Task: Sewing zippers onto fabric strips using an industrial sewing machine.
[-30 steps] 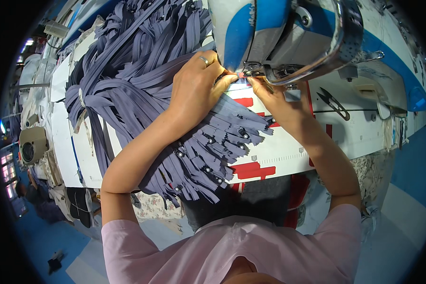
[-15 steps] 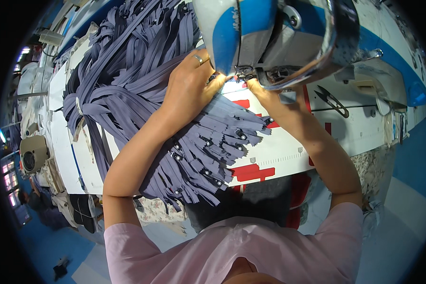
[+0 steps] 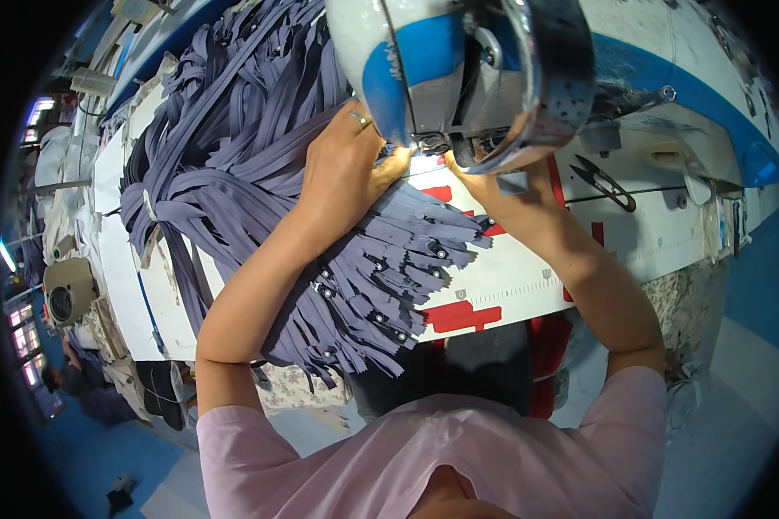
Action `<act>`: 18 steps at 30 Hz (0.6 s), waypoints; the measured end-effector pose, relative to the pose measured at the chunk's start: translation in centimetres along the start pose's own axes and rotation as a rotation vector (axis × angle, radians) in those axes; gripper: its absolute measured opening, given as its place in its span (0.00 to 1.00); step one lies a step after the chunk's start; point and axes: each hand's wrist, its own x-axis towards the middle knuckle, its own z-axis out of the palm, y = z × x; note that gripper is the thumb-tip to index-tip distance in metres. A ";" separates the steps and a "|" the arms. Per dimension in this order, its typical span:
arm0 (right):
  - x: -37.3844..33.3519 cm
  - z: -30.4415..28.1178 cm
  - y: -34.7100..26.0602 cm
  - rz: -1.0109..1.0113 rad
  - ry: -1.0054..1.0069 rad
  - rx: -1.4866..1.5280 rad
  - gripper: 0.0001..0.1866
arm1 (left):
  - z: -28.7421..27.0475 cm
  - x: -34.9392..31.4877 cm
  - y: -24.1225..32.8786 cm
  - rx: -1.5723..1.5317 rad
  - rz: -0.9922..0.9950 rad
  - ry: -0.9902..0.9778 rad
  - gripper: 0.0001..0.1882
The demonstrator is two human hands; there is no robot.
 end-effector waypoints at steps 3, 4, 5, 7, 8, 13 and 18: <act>-0.2 0.1 0.2 -0.003 0.007 0.016 0.07 | 0.0 0.2 0.1 0.013 0.014 0.017 0.15; -0.3 0.1 0.2 -0.003 0.009 0.021 0.07 | 0.0 0.3 0.2 -0.012 -0.011 0.018 0.15; -0.5 0.1 0.2 -0.004 0.011 0.026 0.07 | 0.0 0.2 0.1 0.033 0.022 0.006 0.15; -0.7 0.0 -0.2 0.081 0.039 0.146 0.06 | 0.1 0.3 0.2 -0.004 -0.017 0.012 0.15; -0.7 -0.2 -0.5 0.160 0.067 0.268 0.06 | 0.1 0.4 0.2 -0.039 -0.059 0.021 0.15; 0.6 -1.1 -1.7 0.096 0.135 0.115 0.05 | 0.4 0.4 -0.4 -0.041 -0.097 0.007 0.15; 0.2 -0.7 -1.1 -0.018 0.105 -0.057 0.06 | 0.1 0.4 -0.1 -0.032 -0.070 -0.006 0.14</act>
